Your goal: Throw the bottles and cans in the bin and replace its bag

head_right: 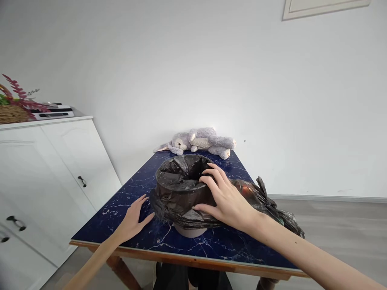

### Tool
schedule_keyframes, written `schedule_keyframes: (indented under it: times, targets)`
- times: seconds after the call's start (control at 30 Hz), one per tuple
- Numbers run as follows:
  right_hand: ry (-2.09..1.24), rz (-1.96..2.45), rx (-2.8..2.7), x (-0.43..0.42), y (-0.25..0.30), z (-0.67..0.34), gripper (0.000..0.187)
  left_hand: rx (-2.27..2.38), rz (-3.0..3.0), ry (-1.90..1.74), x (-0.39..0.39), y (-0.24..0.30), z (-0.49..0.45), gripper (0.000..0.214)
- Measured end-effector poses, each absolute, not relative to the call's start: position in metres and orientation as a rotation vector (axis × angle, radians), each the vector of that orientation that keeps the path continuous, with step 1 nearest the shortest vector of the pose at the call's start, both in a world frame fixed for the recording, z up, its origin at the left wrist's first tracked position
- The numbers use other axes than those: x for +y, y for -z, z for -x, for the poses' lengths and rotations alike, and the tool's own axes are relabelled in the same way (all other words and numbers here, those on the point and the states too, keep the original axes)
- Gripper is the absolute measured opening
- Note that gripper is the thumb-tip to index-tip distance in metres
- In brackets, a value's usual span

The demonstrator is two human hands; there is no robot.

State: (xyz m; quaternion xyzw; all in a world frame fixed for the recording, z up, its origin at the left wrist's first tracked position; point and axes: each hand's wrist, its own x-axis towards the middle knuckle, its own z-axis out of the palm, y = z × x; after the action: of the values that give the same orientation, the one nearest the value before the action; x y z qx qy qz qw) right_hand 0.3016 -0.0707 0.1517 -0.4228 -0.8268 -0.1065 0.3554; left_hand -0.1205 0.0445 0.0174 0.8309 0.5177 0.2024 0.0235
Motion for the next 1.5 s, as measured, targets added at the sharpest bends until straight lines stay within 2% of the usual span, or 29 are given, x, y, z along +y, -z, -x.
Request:
schedule_keyframes:
  times: [0.17, 0.43, 0.67, 0.9, 1.3, 1.5]
  targets:
    - [0.326, 1.212, -2.101, -0.06, -0.155, -0.279, 0.049, 1.639, -2.609, -0.679, 0.052, -0.006, 0.122, 0.059]
    - [0.544, 1.44, -2.076, -0.01, -0.167, -0.266, 0.04, 1.663, -2.58, -0.662, 0.049, -0.008, 0.122, 0.058]
    - [0.574, 1.623, -2.06, 0.048, -0.168, -0.3, 0.039, 1.635, -2.597, -0.698, 0.047, -0.009, 0.122, 0.055]
    - [0.53, 1.812, -1.981, 0.085, -0.162, -0.357, 0.047, 1.637, -2.596, -0.716, 0.048, -0.006, 0.123, 0.053]
    - [0.458, 2.045, -1.85, 0.086, -0.16, -0.426, 0.053, 1.644, -2.586, -0.705, 0.046, -0.009, 0.121, 0.051]
    - [0.535, 1.925, -1.731, 0.057, -0.158, -0.392, 0.057, 1.646, -2.609, -0.714, 0.047, -0.01, 0.121, 0.051]
